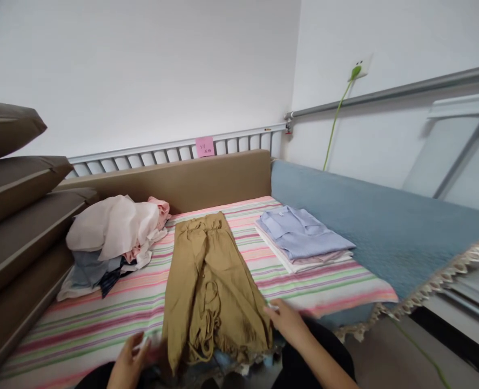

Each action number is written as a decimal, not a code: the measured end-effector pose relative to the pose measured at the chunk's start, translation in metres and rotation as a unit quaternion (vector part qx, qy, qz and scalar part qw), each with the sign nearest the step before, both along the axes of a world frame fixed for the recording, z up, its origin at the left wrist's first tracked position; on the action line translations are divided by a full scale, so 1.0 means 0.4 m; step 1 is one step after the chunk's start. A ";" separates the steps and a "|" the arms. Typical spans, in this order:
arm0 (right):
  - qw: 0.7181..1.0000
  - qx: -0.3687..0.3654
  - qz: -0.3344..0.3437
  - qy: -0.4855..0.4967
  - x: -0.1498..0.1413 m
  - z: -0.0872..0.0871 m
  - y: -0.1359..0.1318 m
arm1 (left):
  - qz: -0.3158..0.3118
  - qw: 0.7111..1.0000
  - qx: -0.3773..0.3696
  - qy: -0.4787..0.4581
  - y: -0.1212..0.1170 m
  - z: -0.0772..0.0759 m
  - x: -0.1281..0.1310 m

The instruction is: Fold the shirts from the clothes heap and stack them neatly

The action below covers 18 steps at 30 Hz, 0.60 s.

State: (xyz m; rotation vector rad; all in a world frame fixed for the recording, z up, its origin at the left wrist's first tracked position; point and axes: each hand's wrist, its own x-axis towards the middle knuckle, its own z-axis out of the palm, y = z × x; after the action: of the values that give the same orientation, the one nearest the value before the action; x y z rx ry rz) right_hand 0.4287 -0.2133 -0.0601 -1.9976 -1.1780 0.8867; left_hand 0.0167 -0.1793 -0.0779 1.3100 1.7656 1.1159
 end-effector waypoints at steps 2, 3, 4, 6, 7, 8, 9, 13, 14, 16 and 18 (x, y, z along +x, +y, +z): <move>0.993 0.084 0.030 -0.082 0.014 0.029 0.044 | -0.041 0.991 0.103 0.069 0.048 0.047 0.009; 0.986 0.118 0.054 -0.104 0.008 0.048 0.070 | -0.079 0.983 0.137 0.090 0.077 0.070 0.028; 0.979 0.146 0.080 -0.121 -0.005 0.067 0.097 | -0.117 0.974 0.159 0.108 0.111 0.092 0.054; 0.961 0.187 0.135 -0.153 -0.048 0.103 0.159 | -0.184 0.956 0.179 0.139 0.188 0.127 0.120; 0.952 0.195 0.160 -0.171 -0.073 0.115 0.192 | -0.209 0.947 0.183 0.160 0.230 0.139 0.155; 0.944 0.197 0.182 -0.192 -0.099 0.123 0.225 | -0.230 0.938 0.181 0.187 0.270 0.146 0.189; 0.936 0.194 0.202 -0.214 -0.121 0.123 0.257 | -0.247 0.928 0.173 0.217 0.308 0.148 0.221; 0.916 0.144 0.267 -0.261 -0.171 0.065 0.345 | -0.309 0.894 0.107 0.306 0.391 0.105 0.305; 0.917 0.130 0.276 -0.255 -0.171 0.045 0.356 | -0.317 0.890 0.090 0.314 0.395 0.087 0.314; 0.925 0.113 0.287 -0.221 -0.158 0.015 0.374 | -0.329 0.891 0.070 0.304 0.398 0.061 0.317; 0.938 0.113 0.287 -0.157 -0.127 0.013 0.407 | -0.345 0.901 0.061 0.254 0.418 0.058 0.302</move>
State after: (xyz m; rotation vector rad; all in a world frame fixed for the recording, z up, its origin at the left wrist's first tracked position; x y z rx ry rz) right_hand 0.3779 -0.0505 -0.0550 -1.6632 -2.0134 0.6604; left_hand 0.1376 -0.0121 -0.0548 2.2226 1.3490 0.5045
